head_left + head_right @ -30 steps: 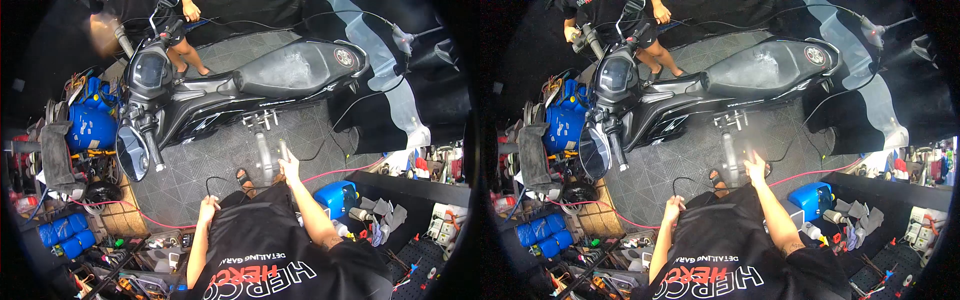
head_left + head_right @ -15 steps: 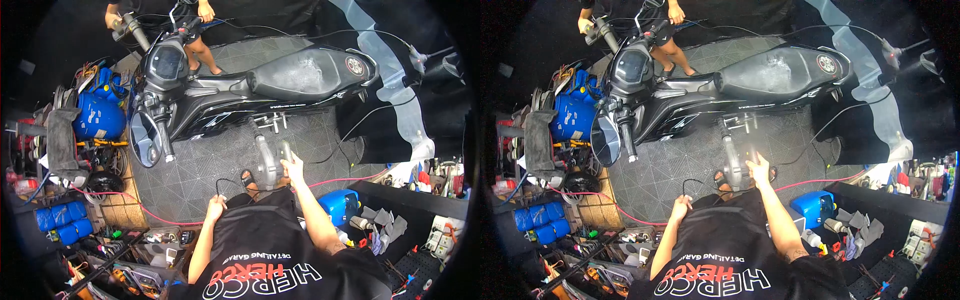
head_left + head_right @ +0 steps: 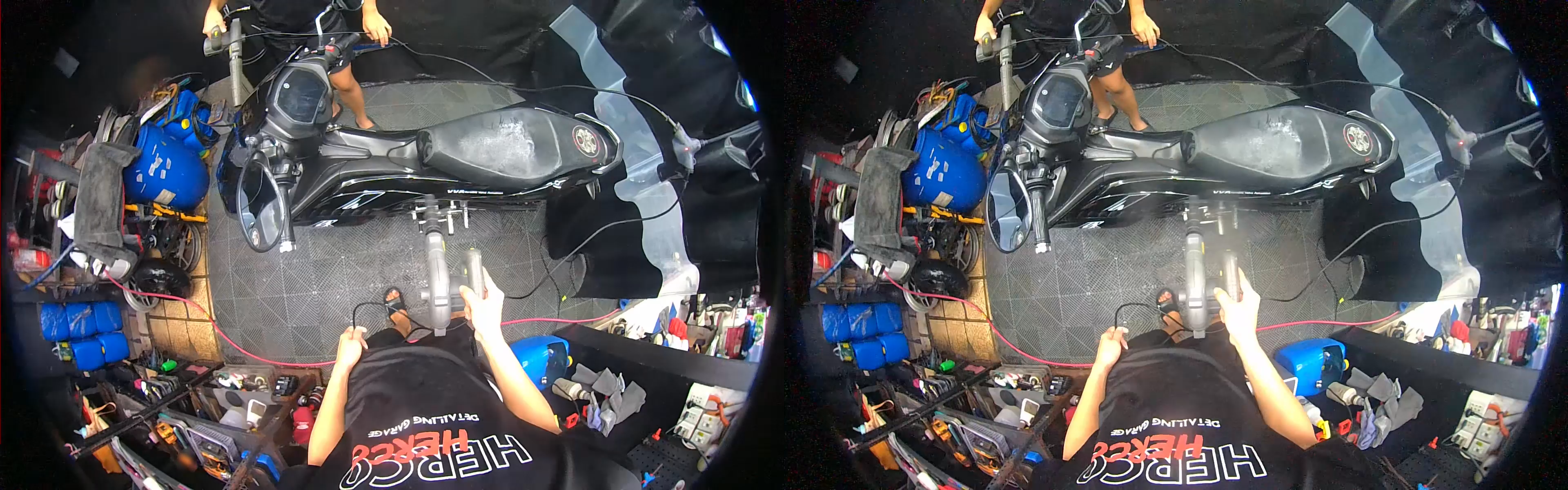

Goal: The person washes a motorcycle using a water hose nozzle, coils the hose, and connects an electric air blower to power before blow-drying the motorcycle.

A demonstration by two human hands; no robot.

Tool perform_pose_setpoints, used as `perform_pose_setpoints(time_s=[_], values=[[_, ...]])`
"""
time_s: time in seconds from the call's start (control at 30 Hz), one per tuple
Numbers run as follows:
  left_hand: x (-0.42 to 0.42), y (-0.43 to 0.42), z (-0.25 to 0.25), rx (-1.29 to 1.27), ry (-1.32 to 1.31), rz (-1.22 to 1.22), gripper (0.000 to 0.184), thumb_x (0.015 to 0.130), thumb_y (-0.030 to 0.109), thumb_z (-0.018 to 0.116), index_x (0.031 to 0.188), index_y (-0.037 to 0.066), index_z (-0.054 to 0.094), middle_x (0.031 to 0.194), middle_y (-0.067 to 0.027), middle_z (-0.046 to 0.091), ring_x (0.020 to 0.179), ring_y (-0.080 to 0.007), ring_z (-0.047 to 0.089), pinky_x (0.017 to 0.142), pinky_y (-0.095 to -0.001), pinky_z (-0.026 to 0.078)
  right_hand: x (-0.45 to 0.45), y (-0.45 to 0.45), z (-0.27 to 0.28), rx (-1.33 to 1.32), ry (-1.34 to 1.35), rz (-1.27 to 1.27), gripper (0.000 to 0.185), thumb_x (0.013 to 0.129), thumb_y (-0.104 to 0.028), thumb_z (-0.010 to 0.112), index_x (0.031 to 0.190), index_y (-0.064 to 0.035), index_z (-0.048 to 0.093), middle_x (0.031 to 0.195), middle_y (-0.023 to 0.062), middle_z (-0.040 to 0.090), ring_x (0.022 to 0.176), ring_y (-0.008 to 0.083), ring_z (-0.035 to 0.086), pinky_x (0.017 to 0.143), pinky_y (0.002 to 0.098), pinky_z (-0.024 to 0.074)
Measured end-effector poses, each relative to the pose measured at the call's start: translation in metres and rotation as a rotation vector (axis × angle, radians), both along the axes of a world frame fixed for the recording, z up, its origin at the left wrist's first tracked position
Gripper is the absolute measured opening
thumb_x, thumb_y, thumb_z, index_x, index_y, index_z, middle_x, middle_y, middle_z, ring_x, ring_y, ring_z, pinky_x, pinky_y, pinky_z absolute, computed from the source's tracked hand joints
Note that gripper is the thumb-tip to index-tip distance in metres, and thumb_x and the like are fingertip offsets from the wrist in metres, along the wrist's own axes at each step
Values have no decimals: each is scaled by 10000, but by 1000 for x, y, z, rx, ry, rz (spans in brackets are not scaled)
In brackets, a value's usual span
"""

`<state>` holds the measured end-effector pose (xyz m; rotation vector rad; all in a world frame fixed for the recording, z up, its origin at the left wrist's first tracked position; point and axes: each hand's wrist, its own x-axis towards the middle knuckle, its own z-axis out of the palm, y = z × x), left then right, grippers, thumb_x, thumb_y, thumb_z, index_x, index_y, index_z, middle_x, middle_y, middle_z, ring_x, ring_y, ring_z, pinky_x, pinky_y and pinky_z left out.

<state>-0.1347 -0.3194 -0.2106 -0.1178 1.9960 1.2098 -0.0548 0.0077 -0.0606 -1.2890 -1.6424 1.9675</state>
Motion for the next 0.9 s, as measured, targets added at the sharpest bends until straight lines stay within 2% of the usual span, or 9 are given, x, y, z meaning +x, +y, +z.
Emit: perform_pose_setpoints(time_s=[0.13, 0.2, 0.3, 0.43, 0.47, 0.7, 0.83, 0.87, 0.9], values=[[-2, 10, -13, -55, 3, -13, 313, 1048, 257, 509, 1100, -10, 665, 641, -25, 598, 623, -127, 566, 632, -299, 453, 6, 27, 35, -258, 45, 90, 467, 877, -25, 709, 1333, -20, 609, 699, -16, 557, 454, 47, 410, 407, 235, 365], [-5, 15, -23, -25, 14, -17, 334, 1035, 235, 536, 1180, -54, 619, 662, -76, 636, 637, -180, 623, 667, -335, 498, 3, 27, 53, -338, 57, 53, 328, 873, -36, 713, 1195, -28, 647, 666, -15, 519, 438, 58, 381, 412, 236, 359], [-7, 23, -36, -45, 4, -6, 365, 1015, 197, 563, 1253, -80, 576, 694, -114, 676, 679, -220, 678, 712, -363, 538, 1, 18, 60, -225, 96, 10, 407, 875, -37, 715, 1273, -22, 632, 654, -19, 519, 439, 49, 389, 408, 228, 338], [-15, 35, -53, -122, 75, -145, 409, 987, 168, 590, 1312, -77, 550, 772, -150, 729, 792, -257, 734, 786, -372, 555, 12, 28, 83, -86, 13, 190, 516, 863, -33, 724, 1364, -16, 604, 639, -34, 506, 441, 35, 381, 408, 222, 302], [-15, 38, -65, -154, 76, -190, 450, 974, 163, 599, 1355, -67, 536, 841, -157, 755, 896, -278, 748, 850, -386, 549, 20, 37, 92, -97, -5, 233, 541, 857, -30, 728, 1381, -14, 596, 636, -37, 501, 442, 32, 378, 409, 222, 296], [-31, 96, -66, -275, -34, -525, 440, 947, 190, 645, 1347, 17, 591, 920, -120, 778, 997, -259, 739, 933, -390, 528, 77, 61, 135, -63, -104, 263, 643, 790, -25, 791, 1400, -9, 590, 731, -32, 588, 473, 26, 397, 422, 220, 295], [-52, 131, -93, -316, 15, -611, 417, 951, 276, 658, 1314, 71, 637, 1139, -193, 733, 1153, -329, 678, 1003, -421, 501, 79, 69, 144, -11, -187, 290, 707, 768, -28, 820, 1427, -1, 565, 774, -39, 605, 499, 21, 422, 438, 213, 310], [-70, 143, -84, -296, -61, -682, 495, 962, 294, 598, 1403, 72, 572, 1390, -230, 601, 1316, -382, 562, 1094, -451, 464, 76, 71, 144, -45, -199, 249, 720, 769, -40, 828, 1436, -5, 559, 794, -48, 607, 516, 18, 436, 449, 208, 320], [-85, 155, -86, -327, -9, -688, 503, 964, 302, 599, 1406, 66, 565, 1372, -237, 610, 1295, -393, 573, 1083, -463, 471, 76, 75, 139, -54, -197, 238, 716, 771, -41, 828, 1434, -3, 560, 800, -46, 609, 510, 14, 425, 444, 206, 309]])
